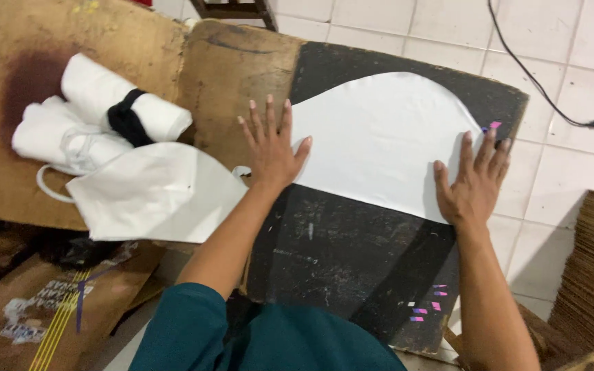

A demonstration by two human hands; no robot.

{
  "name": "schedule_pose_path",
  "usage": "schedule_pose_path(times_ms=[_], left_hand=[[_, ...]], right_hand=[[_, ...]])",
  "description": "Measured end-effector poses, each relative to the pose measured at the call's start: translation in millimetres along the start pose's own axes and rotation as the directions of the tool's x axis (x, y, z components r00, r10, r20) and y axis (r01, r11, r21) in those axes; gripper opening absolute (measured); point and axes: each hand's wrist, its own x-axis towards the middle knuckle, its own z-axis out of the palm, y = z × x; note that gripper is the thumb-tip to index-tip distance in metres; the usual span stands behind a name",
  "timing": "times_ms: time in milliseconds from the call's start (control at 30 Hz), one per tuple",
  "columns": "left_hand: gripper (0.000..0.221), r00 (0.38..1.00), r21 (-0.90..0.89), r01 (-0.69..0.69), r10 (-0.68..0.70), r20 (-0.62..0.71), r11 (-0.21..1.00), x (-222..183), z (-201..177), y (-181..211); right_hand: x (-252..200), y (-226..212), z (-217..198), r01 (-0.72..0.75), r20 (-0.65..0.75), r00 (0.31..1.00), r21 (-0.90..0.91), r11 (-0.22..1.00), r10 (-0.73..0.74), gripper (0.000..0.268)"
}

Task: Align and smooth white fabric pieces onto printing boards and stack the boards for processing.

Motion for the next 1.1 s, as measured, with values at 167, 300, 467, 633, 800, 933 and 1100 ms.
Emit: schedule_pose_path(times_ms=[167,300,467,633,800,933,1100], left_hand=[[0.077,0.996,0.213,-0.023,0.004,0.088,0.977,-68.4,-24.5,7.2],[0.074,0.975,0.014,0.189,-0.190,0.113,0.982,-124.7,-17.6,-50.9],[0.034,0.741,-0.318,0.610,-0.665,-0.095,0.726,-179.8,-33.7,-146.9],[0.034,0.865,-0.314,0.444,-0.493,-0.094,0.839,-197.1,7.0,-229.6],[0.024,0.870,-0.252,0.481,-0.493,0.017,0.840,-182.4,9.8,-236.2],[0.012,0.842,-0.261,0.514,-0.538,-0.026,0.817,-173.8,16.6,-243.0],[0.017,0.829,-0.270,0.556,-0.551,0.101,0.786,-178.2,26.6,-268.6]], right_hand=[[-2.0,-24.9,-20.9,-0.124,0.212,0.968,-0.054,0.991,0.133,0.081],[-33.5,-37.9,-22.5,-0.162,0.079,0.984,0.037,0.986,0.159,0.082],[-137.9,-21.4,7.9,-0.160,0.194,0.964,-0.112,0.981,0.179,0.084],[-237.3,16.0,3.2,-0.387,0.118,0.912,-0.063,0.920,0.392,0.080],[-304.6,33.1,-16.6,-0.705,0.139,0.705,0.239,0.668,0.695,0.069],[-371.0,118.1,43.8,-0.661,0.148,0.741,0.337,0.671,0.655,0.070],[-449.8,245.9,146.8,-0.755,0.382,0.648,0.209,0.622,0.659,0.074]])
